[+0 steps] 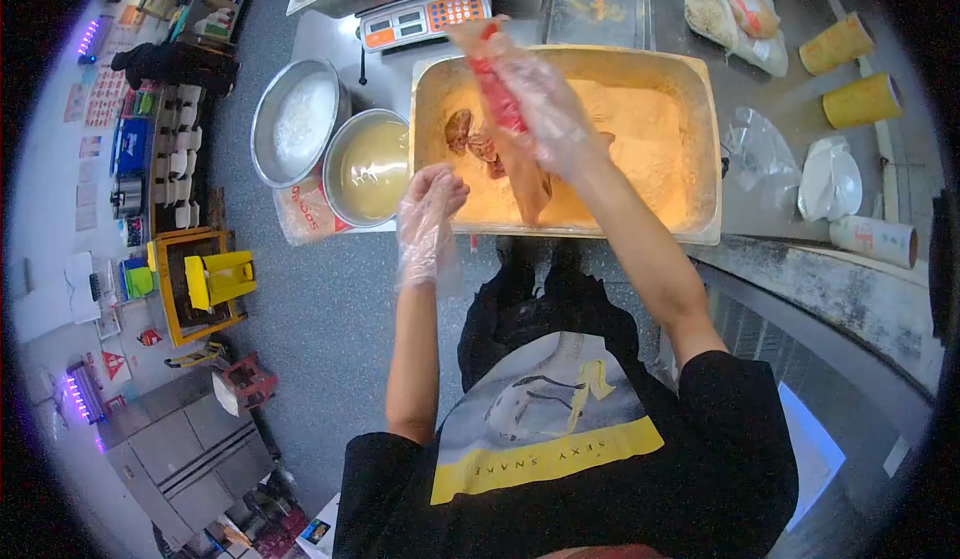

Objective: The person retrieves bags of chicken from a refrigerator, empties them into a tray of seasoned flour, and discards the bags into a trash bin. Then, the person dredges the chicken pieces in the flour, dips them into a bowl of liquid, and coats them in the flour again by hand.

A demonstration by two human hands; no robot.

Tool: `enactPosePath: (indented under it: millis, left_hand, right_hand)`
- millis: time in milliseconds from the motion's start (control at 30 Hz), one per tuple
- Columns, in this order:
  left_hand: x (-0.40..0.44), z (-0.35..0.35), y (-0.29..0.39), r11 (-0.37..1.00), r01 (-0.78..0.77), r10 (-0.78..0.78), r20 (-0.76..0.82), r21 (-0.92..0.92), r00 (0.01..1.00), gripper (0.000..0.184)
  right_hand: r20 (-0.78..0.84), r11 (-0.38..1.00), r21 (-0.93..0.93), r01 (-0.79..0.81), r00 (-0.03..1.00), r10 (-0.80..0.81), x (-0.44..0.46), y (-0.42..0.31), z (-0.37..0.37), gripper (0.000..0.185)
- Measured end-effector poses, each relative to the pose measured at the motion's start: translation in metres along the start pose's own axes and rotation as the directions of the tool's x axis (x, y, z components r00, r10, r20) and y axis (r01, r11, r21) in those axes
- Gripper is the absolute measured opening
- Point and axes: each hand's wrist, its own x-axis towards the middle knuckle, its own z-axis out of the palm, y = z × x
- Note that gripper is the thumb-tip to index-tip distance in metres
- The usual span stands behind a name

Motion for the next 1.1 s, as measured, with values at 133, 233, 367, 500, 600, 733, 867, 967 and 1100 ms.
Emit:
enactPosePath:
  millis: [133,233,367,500,600,733,867,967,1100]
  left_hand:
    - [-0.003,0.002,-0.021,0.99,0.079,-0.082,0.021,0.113,0.996,0.035]
    - [-0.027,0.04,0.013,0.737,0.344,-0.248,0.241,-0.581,0.938,0.04]
    - [-0.013,0.052,0.035,0.75,-0.029,0.065,0.03,-0.661,0.997,0.041]
    - [0.009,0.033,0.026,0.839,0.01,-0.024,-0.019,-0.544,1.0,0.038]
    - [0.008,0.022,0.043,0.976,-0.058,0.041,-0.085,-0.208,0.996,0.034]
    - [0.003,0.035,0.075,0.973,-0.173,0.182,-0.049,0.155,0.982,0.025]
    - [-0.026,0.069,0.12,0.986,-0.09,0.069,-0.144,-0.143,0.987,0.012]
    - [-0.014,0.067,0.12,0.972,-0.224,0.212,-0.139,-0.077,0.967,0.013]
    - [-0.024,0.063,0.134,0.969,-0.198,0.18,-0.13,-0.146,0.975,0.018]
  right_hand:
    - [0.123,0.984,0.071,0.166,0.977,-0.174,-0.017,-0.015,0.036,0.029]
    - [0.16,0.896,0.051,0.442,0.882,-0.444,-0.023,-0.032,0.043,0.03]
    - [0.111,0.819,-0.204,0.536,0.844,-0.525,-0.014,-0.041,-0.002,0.031]
    - [0.191,0.857,-0.077,0.509,0.852,-0.488,-0.023,-0.048,-0.035,0.027]
    - [-0.096,0.937,0.053,0.345,0.936,-0.339,-0.011,-0.015,-0.08,0.024]
    - [-0.172,0.897,-0.266,0.352,0.898,-0.404,-0.014,0.023,-0.099,0.03]
    - [-0.077,0.846,-0.362,0.391,0.892,-0.445,-0.01,0.05,-0.097,0.021]
    - [-0.001,0.892,-0.286,0.35,0.931,-0.365,-0.005,0.066,-0.108,0.012]
    - [-0.08,0.989,-0.075,0.131,0.987,-0.137,-0.01,0.079,-0.125,0.01]
